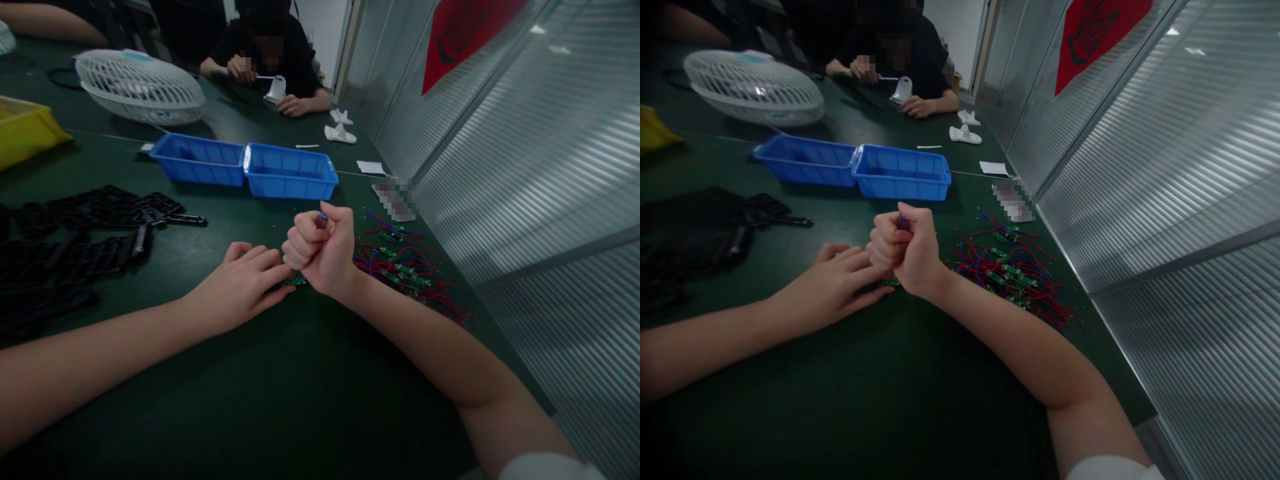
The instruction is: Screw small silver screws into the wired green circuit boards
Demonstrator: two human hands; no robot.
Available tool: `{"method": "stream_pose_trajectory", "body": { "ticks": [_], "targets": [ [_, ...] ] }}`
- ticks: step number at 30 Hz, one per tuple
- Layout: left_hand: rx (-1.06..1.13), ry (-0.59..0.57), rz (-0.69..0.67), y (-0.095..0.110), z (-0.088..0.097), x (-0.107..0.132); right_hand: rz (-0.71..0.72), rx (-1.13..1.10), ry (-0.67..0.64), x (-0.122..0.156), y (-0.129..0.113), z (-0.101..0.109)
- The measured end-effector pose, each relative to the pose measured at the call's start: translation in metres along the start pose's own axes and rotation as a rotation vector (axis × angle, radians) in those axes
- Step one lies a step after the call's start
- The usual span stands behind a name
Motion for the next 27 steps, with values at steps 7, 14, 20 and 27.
{"method": "stream_pose_trajectory", "body": {
  "ticks": [7, 14, 20, 27],
  "targets": [
    [0.021, 0.002, 0.007, -0.001, 0.001, 0.000, 0.067, -0.032, -0.133, 0.001, -0.003, -0.008],
    [0.019, -0.015, 0.013, -0.001, -0.001, 0.000, 0.042, -0.008, -0.121, 0.000, 0.003, -0.003],
    [0.033, -0.019, 0.016, -0.002, -0.001, 0.000, 0.050, 0.060, -0.132, -0.001, 0.004, -0.001],
    [0.017, -0.008, 0.022, -0.002, -0.001, 0.002, -0.087, 0.796, -0.175, 0.006, -0.009, -0.017]
  ]
}}
Point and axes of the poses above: each hand's wrist, its own x-axis away from the middle knuckle, its own z-axis out of the back of the hand, y = z × x, the point moved 8 cm from there along -x, towards the middle knuckle, and after that the axes turned 8 degrees about y, right-handed, at the moved point
